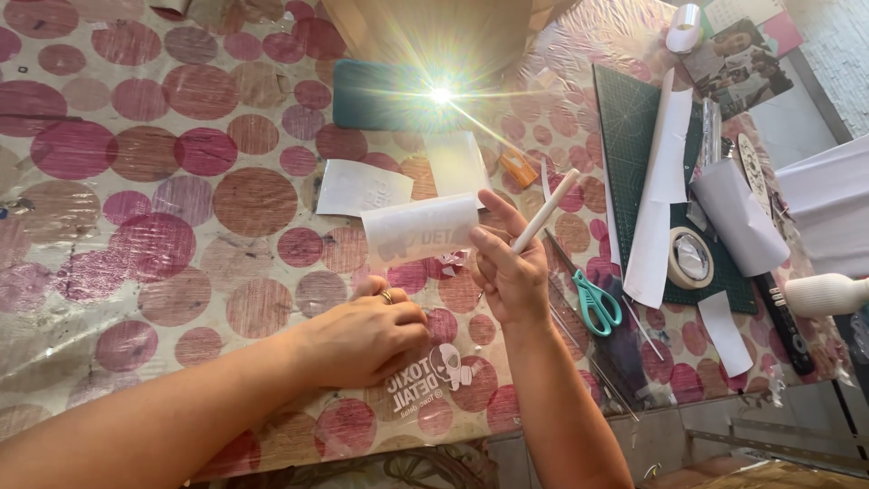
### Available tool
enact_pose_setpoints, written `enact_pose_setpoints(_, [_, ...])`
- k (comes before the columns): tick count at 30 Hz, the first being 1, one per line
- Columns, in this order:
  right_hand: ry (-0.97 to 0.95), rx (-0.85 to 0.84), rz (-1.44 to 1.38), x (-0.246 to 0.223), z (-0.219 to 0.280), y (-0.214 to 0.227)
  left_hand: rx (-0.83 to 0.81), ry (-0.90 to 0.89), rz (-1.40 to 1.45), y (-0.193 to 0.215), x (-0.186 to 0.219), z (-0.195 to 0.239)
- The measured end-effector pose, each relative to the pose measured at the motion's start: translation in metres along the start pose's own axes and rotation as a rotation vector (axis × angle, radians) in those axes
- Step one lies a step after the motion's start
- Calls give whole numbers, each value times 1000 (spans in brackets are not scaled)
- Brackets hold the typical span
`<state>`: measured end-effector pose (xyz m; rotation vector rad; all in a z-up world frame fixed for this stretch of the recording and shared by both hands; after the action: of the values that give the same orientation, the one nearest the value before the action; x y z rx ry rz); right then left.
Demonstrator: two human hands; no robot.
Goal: Weeding excess vinyl from a cut decal using a weeding tool
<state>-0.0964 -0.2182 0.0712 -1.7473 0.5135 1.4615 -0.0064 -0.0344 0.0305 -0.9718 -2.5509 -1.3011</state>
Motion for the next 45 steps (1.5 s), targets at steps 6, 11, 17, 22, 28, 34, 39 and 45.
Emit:
enact_pose_setpoints(6, [-6,10,7,-6,2,-6,-53,55,82,2,-4,-1])
enact_pose_setpoints(11, [-7,9,-9,-7,2,-8,-67,72,113,4,-3,-3])
enact_pose_setpoints(17, [1,1,-38,-6,4,-9,-13,124,168,15,-3,-8])
enact_pose_setpoints(22, [-58,0,-53,-4,7,-13,128,727,539,42,-13,-17])
enact_pose_setpoints(28, [-67,-5,-38,1,11,-20,372,1081,972,53,-34,-13])
enact_pose_setpoints(34, [-55,0,42,3,13,-19,707,1070,1135,31,-47,-3])
enact_pose_setpoints(39, [-27,14,83,14,7,-8,722,1048,1139,45,-38,-11])
enact_pose_setpoints(45, [-35,58,120,18,5,-3,680,1029,1073,45,-39,-12])
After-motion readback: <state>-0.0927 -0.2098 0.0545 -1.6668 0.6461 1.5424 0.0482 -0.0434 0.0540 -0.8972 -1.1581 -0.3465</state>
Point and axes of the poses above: each hand's wrist, its own z-axis away from the middle knuckle, its own y-axis out of the back of the hand, x = y × z, the point moved 4 cm from there along -z, towards the middle knuckle, and after that the axes turned 3 degrees about x, right-handed, at the moved point
